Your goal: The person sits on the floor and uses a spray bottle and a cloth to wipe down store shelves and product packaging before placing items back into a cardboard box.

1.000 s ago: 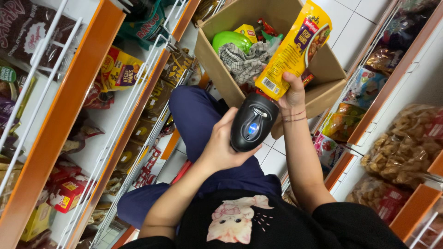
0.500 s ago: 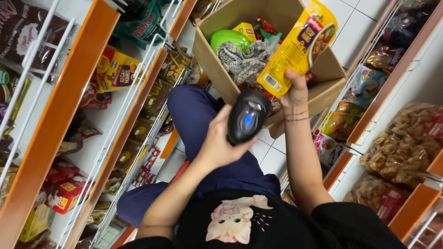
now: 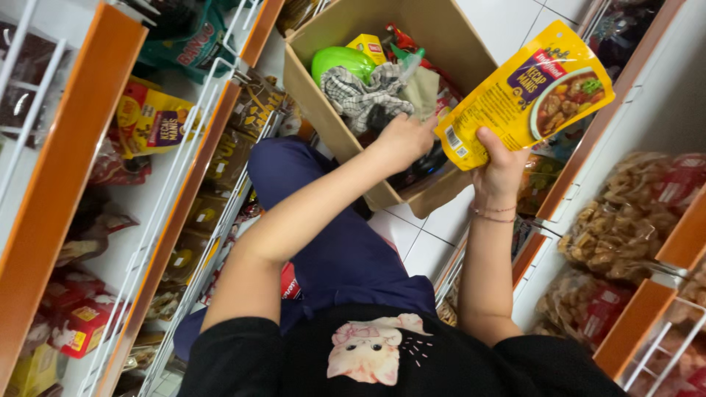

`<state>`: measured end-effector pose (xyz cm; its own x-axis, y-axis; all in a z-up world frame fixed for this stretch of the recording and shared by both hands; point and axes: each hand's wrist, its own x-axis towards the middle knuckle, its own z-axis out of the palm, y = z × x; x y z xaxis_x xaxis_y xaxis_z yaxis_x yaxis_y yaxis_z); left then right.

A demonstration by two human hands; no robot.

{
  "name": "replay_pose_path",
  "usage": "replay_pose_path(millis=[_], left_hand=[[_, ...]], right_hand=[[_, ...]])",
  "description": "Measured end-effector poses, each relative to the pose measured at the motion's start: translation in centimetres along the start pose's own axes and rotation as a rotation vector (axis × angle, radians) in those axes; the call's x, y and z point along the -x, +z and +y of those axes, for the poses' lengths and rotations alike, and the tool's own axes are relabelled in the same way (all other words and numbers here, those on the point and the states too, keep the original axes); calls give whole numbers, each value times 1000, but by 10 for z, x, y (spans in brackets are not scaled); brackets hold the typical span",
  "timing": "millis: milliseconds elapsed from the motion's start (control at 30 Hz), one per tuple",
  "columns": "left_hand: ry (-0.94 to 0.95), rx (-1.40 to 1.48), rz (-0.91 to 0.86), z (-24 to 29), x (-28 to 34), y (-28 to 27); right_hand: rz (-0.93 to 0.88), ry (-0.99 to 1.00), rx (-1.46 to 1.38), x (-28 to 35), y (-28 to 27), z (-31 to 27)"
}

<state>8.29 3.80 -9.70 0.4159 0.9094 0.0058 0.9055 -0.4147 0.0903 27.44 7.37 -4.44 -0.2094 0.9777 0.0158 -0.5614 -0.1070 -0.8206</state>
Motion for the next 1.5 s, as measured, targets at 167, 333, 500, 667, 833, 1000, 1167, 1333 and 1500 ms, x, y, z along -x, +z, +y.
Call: replay_pose_path(millis=[167, 333, 500, 667, 833, 1000, 1167, 1333, 1500], left_hand=[[89, -46, -98, -7, -11, 77], [-35, 198, 32, -18, 1, 66], [-532, 732, 622, -11, 33, -17], [-452, 803, 881, 41, 79, -107], [-524, 842, 893, 73, 127, -157], [-738, 928, 1150, 68, 167, -156], [-507, 787, 1121, 44, 248, -153], [-535, 615, 973, 44, 317, -162], [-1160, 398, 781, 64, 352, -166]], right_hand=[[19, 25, 35, 6, 5, -3], [50, 46, 139, 10, 19, 0], [94, -4, 218, 13, 34, 15], [1, -45, 123, 28, 61, 34], [-439, 153, -207, 74, 101, 29], [-720, 44, 101, 100, 157, 21], [-828, 10, 379, 103, 205, 19], [-1092, -59, 496, 94, 232, 36], [-1040, -118, 472, 118, 256, 90]])
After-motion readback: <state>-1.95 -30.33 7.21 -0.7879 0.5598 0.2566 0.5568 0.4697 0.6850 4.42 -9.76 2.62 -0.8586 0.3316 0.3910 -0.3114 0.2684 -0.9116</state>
